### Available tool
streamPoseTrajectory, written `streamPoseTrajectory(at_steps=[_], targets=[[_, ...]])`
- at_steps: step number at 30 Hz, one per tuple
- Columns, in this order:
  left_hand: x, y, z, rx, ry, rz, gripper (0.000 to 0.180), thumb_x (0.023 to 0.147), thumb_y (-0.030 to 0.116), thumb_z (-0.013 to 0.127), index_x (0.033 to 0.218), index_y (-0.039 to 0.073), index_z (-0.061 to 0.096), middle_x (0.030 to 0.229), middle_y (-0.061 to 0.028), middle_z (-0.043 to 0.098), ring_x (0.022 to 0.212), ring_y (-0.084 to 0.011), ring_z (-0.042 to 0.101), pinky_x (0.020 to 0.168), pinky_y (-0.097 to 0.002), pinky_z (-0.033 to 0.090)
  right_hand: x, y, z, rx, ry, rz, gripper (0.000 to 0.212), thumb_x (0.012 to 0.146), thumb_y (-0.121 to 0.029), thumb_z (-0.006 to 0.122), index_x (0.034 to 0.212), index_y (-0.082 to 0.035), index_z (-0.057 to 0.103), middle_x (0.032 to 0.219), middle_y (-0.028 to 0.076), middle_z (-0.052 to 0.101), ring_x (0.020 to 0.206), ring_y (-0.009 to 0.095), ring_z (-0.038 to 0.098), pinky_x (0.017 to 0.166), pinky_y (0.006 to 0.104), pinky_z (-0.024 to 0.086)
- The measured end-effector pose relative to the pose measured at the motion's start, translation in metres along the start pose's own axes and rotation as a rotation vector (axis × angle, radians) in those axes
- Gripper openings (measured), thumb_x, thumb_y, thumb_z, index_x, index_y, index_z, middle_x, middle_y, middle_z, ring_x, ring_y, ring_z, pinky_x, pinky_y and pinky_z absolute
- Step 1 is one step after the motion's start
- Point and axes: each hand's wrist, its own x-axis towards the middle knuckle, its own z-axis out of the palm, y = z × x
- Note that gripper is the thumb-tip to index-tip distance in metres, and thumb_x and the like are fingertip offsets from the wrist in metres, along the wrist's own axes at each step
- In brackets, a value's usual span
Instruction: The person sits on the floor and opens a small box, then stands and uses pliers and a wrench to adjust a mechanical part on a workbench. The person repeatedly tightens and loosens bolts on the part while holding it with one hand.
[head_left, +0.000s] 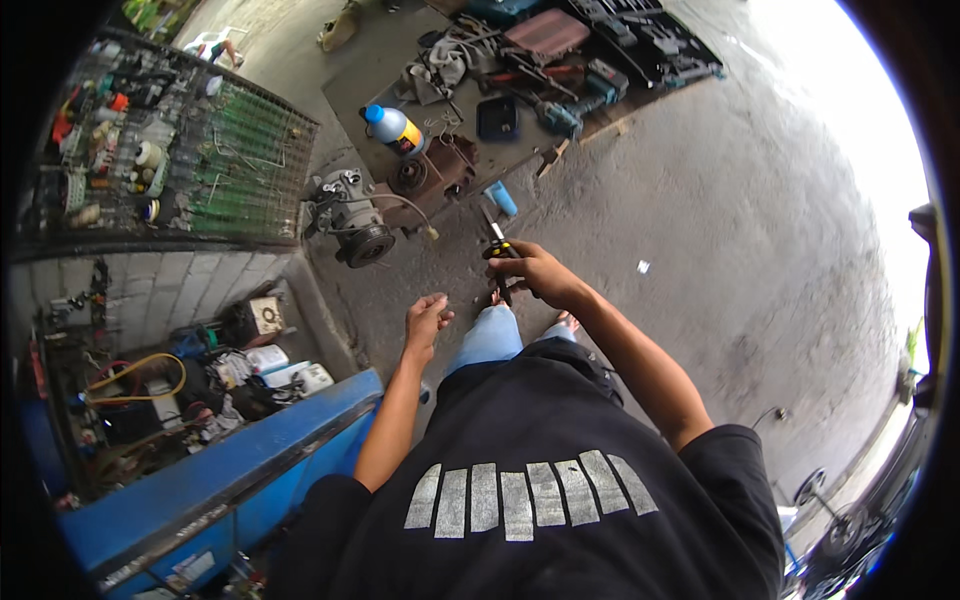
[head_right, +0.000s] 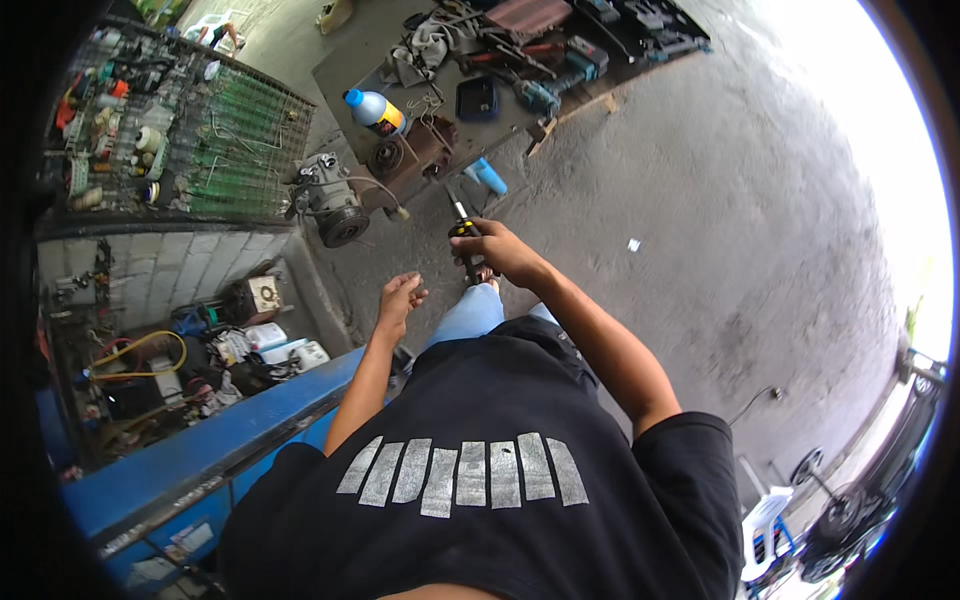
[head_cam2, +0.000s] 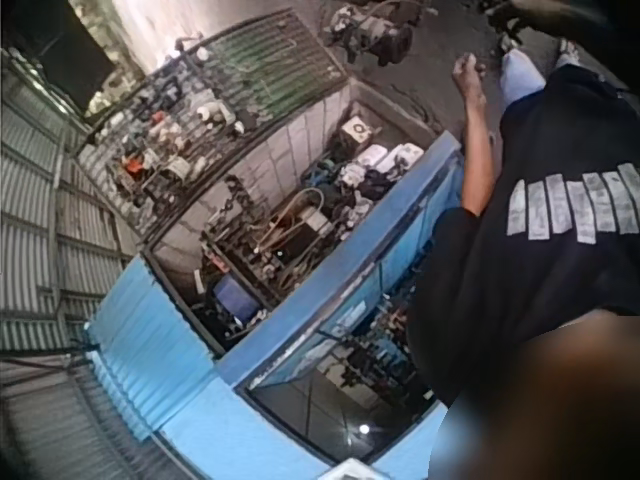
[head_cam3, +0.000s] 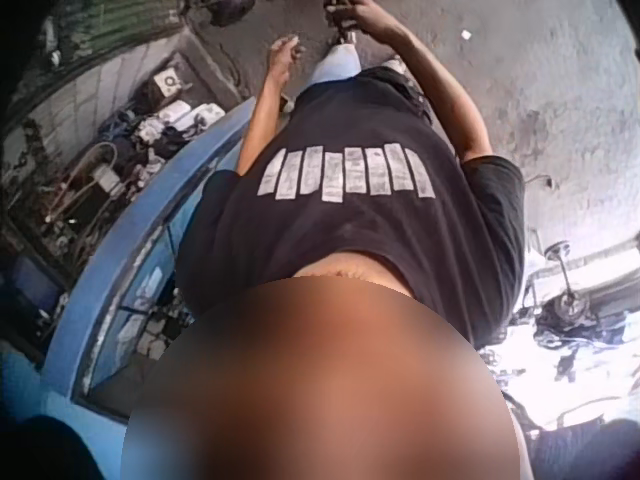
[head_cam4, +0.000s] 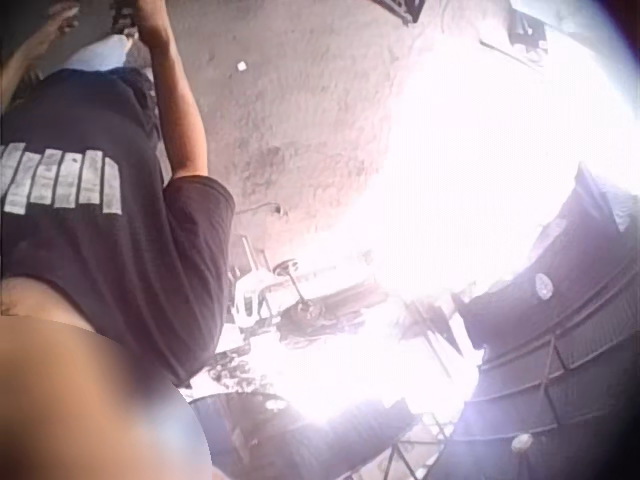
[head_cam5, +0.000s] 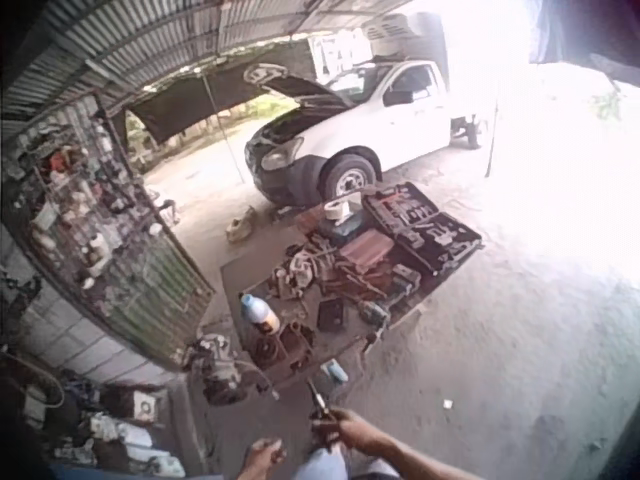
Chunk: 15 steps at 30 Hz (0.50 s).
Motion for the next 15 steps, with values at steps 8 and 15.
streamPoseTrajectory(at_steps=[8,15], targets=[[-0.006,0.04,-0.057,-0.055,-0.1,0.08,0.026,0.1,0.027,0.068,0.113,0.006,0.062,0.102,-0.004,0.068,0.089,-0.0128,0.066,0.077,-0.0257,0.05,0.017,0.045,0.087,-0.025,-0.178,0.06,0.041,0.092,-0.021,0.065,0.127,0.0,0.06,0.105,0.009,0.067,0.099,0.017,0.064,0.073,0.0375,0.055],[0.015,0.065,-0.091,-0.148,-0.353,0.182,0.02,0.106,0.026,0.057,0.113,0.008,0.063,0.104,-0.0029,0.069,0.094,-0.014,0.065,0.085,-0.03,0.048,0.053,0.095,0.156,0.201,-0.074,-0.106,0.033,0.099,-0.02,0.064,0.125,0.001,0.064,0.091,0.008,0.067,0.078,0.014,0.065,0.06,0.032,0.053]])
